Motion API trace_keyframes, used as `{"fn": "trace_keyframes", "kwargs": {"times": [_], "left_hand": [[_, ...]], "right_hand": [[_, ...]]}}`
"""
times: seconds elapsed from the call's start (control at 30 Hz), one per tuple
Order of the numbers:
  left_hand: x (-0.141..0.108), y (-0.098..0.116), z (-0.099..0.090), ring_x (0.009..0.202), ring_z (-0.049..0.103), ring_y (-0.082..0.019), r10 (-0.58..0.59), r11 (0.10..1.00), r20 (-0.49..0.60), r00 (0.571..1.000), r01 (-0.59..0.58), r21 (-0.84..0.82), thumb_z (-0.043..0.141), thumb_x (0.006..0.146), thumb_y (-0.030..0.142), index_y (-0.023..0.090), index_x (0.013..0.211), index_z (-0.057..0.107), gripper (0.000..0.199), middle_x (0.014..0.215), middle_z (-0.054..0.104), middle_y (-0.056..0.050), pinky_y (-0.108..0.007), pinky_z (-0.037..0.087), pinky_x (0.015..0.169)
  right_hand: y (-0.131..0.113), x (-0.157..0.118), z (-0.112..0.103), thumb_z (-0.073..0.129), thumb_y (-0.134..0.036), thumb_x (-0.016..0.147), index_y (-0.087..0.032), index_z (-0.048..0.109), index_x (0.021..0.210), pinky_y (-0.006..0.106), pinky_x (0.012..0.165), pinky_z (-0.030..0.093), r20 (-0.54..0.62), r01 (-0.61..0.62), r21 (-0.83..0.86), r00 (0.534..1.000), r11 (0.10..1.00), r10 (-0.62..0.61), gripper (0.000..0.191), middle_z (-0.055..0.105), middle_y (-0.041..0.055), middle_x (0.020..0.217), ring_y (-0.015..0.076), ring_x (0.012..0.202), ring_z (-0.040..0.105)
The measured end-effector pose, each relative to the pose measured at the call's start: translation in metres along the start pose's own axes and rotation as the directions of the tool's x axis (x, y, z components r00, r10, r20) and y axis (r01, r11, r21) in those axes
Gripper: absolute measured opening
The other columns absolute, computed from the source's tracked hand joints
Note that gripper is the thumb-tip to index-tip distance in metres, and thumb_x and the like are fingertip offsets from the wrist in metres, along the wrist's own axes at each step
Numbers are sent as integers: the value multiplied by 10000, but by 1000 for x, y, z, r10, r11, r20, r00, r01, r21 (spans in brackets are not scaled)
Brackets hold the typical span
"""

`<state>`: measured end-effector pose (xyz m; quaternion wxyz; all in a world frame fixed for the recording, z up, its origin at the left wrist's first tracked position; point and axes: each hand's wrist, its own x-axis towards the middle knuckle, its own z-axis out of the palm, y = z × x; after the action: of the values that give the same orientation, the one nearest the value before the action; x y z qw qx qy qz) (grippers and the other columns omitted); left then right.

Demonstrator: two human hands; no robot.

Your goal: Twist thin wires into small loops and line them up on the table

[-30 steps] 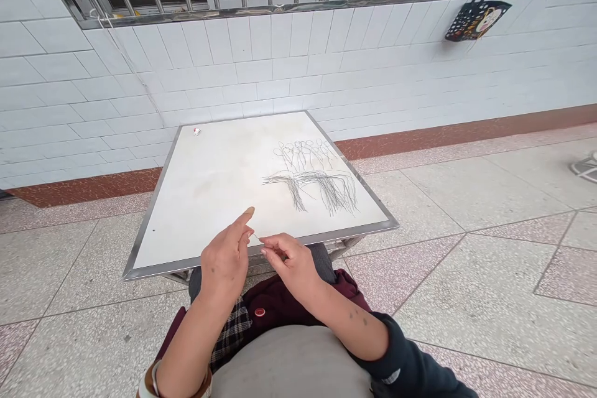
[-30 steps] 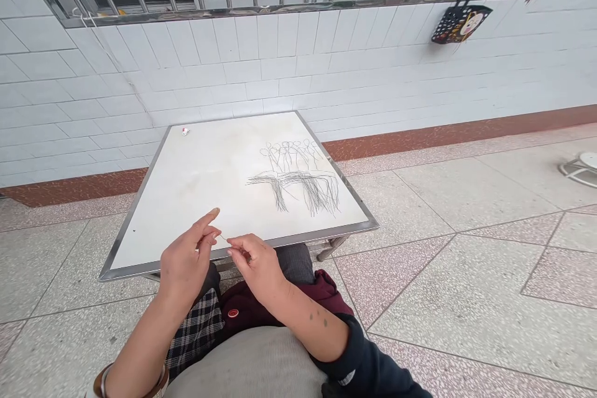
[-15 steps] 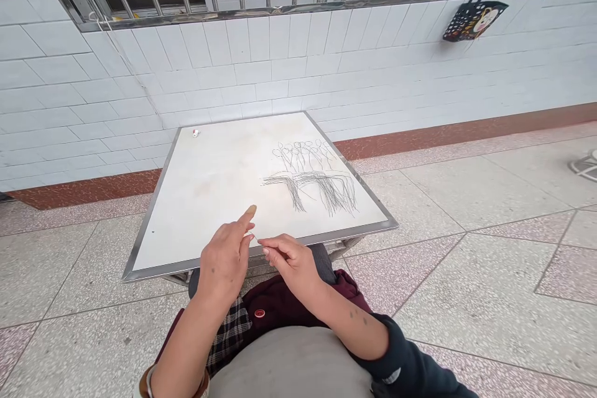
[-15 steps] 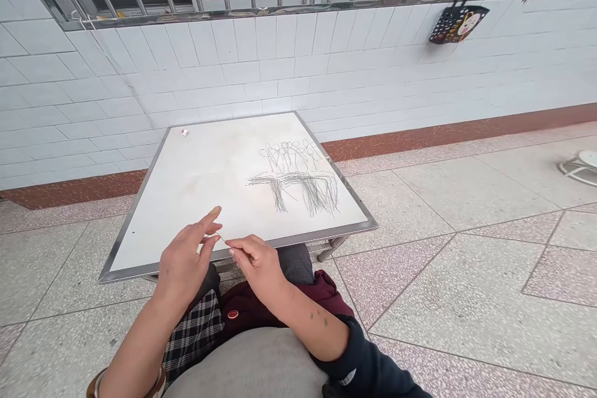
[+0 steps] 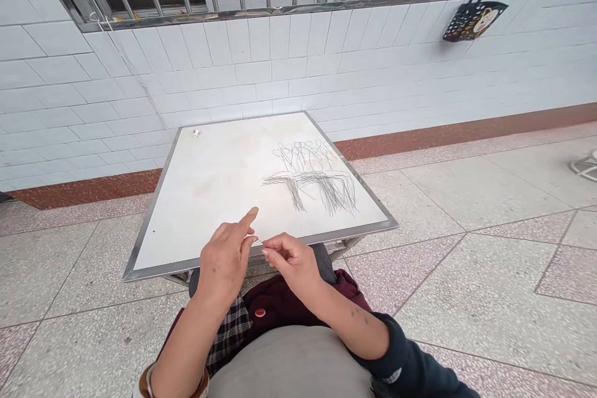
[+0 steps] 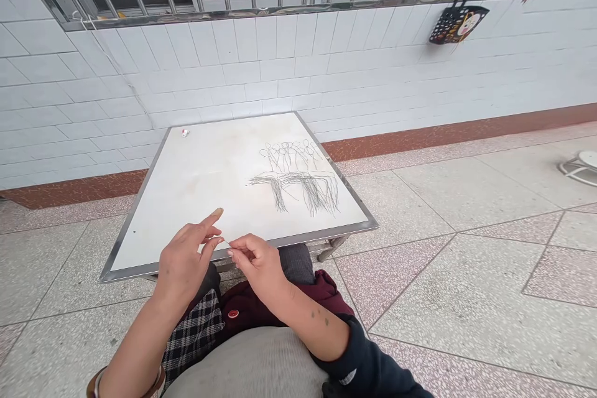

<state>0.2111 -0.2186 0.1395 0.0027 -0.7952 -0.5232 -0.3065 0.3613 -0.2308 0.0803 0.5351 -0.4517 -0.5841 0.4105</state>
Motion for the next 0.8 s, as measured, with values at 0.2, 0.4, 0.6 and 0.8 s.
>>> {"fn": "trace_keyframes", "kwargs": {"times": [0.2, 0.4, 0.6, 0.8], "left_hand": [[-1, 0, 2, 840, 599, -154, 25, 999, -15, 1000, -24, 36, 508, 899, 177, 283, 1344, 460, 460, 864, 683, 4, -252, 461, 685], [-2, -1, 2, 837, 605, -158, -15, 999, -14, 1000, 15, 33, 513, 899, 200, 285, 1331, 473, 442, 887, 690, 1, -254, 462, 666], [-3, 1, 1, 847, 615, -164, -32, 999, -17, 999, 33, 28, 510, 896, 199, 291, 1326, 479, 441, 901, 696, -3, -256, 469, 657], [-4, -1, 1, 855, 608, -161, -33, 999, 4, 999, 33, 8, 510, 882, 150, 294, 1329, 473, 471, 896, 687, 5, -253, 470, 670]], "right_hand": [[0, -3, 4, 576, -243, 843, -208, 643, 875, 267, 668, 544, -24, 92, -167, 995, 982, -97, 82, 677, 18, 814, 143, 705, 646], [1, -1, 4, 610, -244, 811, -215, 646, 876, 266, 636, 548, -16, 20, -145, 1000, 989, -23, 79, 688, 8, 814, 141, 685, 649], [0, 0, 2, 589, -251, 830, -213, 653, 836, 251, 590, 515, -21, 55, -134, 998, 989, -58, 75, 673, 3, 767, 127, 620, 611], [-2, -1, -1, 541, -179, 864, -216, 652, 818, 263, 647, 467, 30, 243, -308, 969, 920, -246, 126, 659, 12, 754, 146, 691, 589]]}}
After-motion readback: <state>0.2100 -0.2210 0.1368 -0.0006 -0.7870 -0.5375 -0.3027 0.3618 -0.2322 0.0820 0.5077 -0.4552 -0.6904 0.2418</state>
